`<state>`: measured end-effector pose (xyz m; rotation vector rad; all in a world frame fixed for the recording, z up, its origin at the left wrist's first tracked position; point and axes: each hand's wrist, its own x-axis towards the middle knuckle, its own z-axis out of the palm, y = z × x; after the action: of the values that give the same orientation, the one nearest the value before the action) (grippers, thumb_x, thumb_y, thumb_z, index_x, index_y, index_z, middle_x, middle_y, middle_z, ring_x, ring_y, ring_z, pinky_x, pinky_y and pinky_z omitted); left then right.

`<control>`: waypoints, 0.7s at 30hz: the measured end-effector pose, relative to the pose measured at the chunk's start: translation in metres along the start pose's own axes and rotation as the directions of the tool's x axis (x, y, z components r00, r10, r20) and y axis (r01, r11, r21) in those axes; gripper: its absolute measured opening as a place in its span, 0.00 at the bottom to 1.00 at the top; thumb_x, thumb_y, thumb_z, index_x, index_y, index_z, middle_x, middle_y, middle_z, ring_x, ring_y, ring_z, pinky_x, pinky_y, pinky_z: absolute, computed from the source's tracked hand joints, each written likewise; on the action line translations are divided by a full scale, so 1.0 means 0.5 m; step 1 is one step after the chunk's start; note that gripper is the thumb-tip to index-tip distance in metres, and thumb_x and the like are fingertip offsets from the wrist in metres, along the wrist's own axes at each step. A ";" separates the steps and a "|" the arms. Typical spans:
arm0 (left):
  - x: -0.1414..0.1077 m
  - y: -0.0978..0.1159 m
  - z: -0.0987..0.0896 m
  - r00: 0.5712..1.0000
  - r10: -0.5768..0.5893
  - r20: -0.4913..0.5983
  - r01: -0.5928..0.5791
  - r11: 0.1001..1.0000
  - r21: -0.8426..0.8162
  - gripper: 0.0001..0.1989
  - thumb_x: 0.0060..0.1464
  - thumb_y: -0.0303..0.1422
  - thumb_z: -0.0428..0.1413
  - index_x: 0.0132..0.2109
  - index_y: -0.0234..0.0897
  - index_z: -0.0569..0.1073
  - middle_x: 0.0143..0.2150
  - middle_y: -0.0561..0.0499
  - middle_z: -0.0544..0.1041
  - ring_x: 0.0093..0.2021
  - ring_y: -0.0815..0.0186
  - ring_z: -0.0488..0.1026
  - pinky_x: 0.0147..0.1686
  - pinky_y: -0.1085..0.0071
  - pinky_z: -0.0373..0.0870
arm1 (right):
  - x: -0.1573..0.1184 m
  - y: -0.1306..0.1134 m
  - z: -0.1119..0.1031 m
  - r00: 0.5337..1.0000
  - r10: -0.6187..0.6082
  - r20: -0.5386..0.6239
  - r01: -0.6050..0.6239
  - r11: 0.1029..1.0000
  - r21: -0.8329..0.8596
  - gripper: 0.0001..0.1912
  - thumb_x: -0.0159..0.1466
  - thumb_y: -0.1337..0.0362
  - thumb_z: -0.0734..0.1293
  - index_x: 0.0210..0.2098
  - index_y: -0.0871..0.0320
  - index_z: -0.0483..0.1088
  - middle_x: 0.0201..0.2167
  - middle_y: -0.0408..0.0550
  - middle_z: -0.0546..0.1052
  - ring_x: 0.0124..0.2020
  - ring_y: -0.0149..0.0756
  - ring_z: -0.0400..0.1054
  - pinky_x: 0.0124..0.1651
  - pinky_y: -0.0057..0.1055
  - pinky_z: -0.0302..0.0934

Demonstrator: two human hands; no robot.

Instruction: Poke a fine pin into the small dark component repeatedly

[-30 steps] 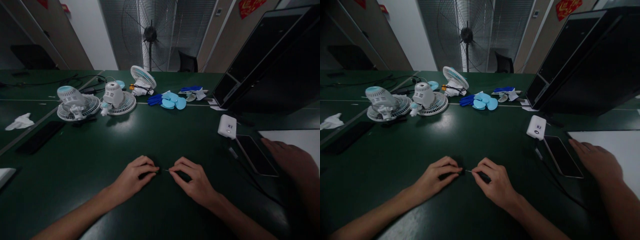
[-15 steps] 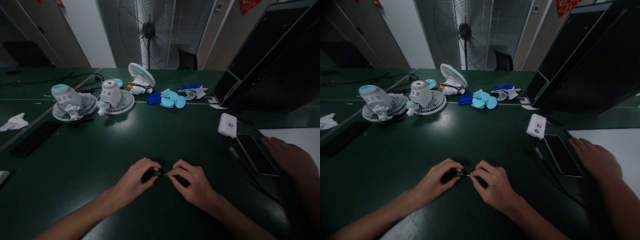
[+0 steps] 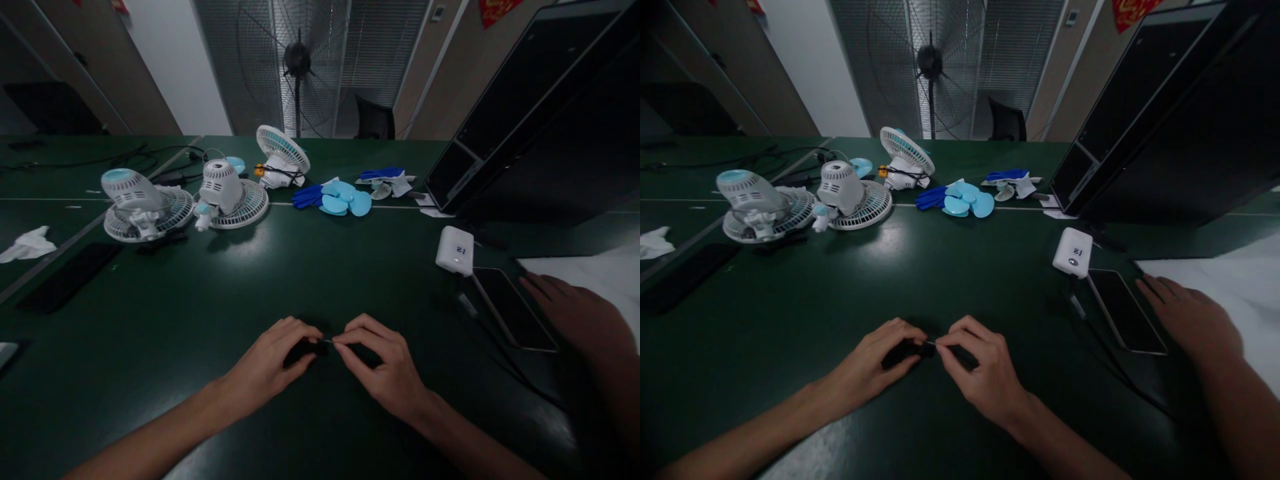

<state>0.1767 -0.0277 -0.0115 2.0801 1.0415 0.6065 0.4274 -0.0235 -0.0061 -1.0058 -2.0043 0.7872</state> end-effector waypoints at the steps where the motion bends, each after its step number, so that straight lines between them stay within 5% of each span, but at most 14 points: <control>1: -0.004 0.003 0.000 1.000 0.011 0.012 -0.012 1.000 0.011 0.14 0.68 0.29 0.55 0.58 0.44 0.71 0.51 0.47 0.77 0.50 0.61 0.74 0.51 0.62 0.72 | 0.000 0.002 -0.002 1.000 0.002 -0.005 -0.002 1.000 -0.002 0.08 0.69 0.70 0.68 0.43 0.54 0.79 0.37 0.47 0.78 0.37 0.36 0.75 0.39 0.32 0.68; 6: -0.044 0.018 0.000 0.990 0.046 0.134 -0.055 0.997 0.059 0.21 0.70 0.25 0.47 0.66 0.45 0.66 0.57 0.44 0.75 0.56 0.60 0.71 0.56 0.62 0.72 | -0.002 0.001 -0.006 1.000 0.014 -0.002 -0.014 1.000 0.006 0.08 0.69 0.70 0.68 0.42 0.54 0.80 0.37 0.47 0.78 0.37 0.36 0.75 0.39 0.32 0.69; 9: -0.063 -0.009 -0.034 0.990 0.037 0.138 -0.053 0.992 0.116 0.23 0.70 0.24 0.45 0.67 0.46 0.66 0.59 0.44 0.74 0.58 0.60 0.71 0.58 0.62 0.72 | -0.002 0.000 -0.007 1.000 0.031 -0.002 -0.031 0.999 0.015 0.07 0.69 0.69 0.69 0.42 0.54 0.80 0.37 0.47 0.77 0.37 0.36 0.75 0.39 0.32 0.69; 12: -0.071 -0.085 -0.115 0.998 -0.062 -0.014 0.063 0.971 0.231 0.21 0.72 0.29 0.44 0.66 0.46 0.67 0.60 0.43 0.74 0.58 0.58 0.73 0.58 0.58 0.71 | -0.002 -0.001 -0.009 0.999 0.035 0.005 -0.035 0.999 0.026 0.07 0.69 0.69 0.69 0.43 0.54 0.80 0.38 0.47 0.78 0.36 0.36 0.75 0.38 0.32 0.69; 15: -0.082 -0.182 -0.215 0.940 -0.162 -0.300 0.260 0.910 0.324 0.19 0.70 0.36 0.48 0.65 0.41 0.68 0.55 0.41 0.76 0.54 0.54 0.75 0.55 0.55 0.73 | -0.002 -0.004 -0.010 0.999 0.037 0.005 -0.037 0.999 0.033 0.07 0.69 0.69 0.68 0.42 0.54 0.80 0.37 0.47 0.78 0.36 0.36 0.75 0.38 0.32 0.69; 18: -0.100 -0.248 -0.284 0.881 -0.247 -0.403 0.391 0.859 0.329 0.23 0.68 0.40 0.49 0.65 0.38 0.67 0.56 0.39 0.76 0.55 0.52 0.76 0.55 0.54 0.73 | -0.002 -0.005 -0.009 0.999 0.038 0.006 -0.038 0.999 0.031 0.07 0.70 0.68 0.68 0.42 0.54 0.80 0.37 0.48 0.78 0.36 0.36 0.75 0.38 0.33 0.70; 21: -0.116 -0.260 -0.307 0.858 -0.284 -0.428 0.439 0.839 0.321 0.25 0.68 0.44 0.49 0.65 0.37 0.67 0.57 0.38 0.76 0.54 0.51 0.76 0.54 0.55 0.73 | -0.003 -0.005 -0.009 1.000 0.030 0.008 -0.030 0.999 0.025 0.07 0.70 0.68 0.68 0.43 0.54 0.80 0.37 0.48 0.78 0.36 0.36 0.75 0.38 0.33 0.70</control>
<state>-0.0215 0.0387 -0.0202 2.0596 1.8796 0.6269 0.4305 -0.0251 -0.0024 -1.0214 -1.9847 0.8314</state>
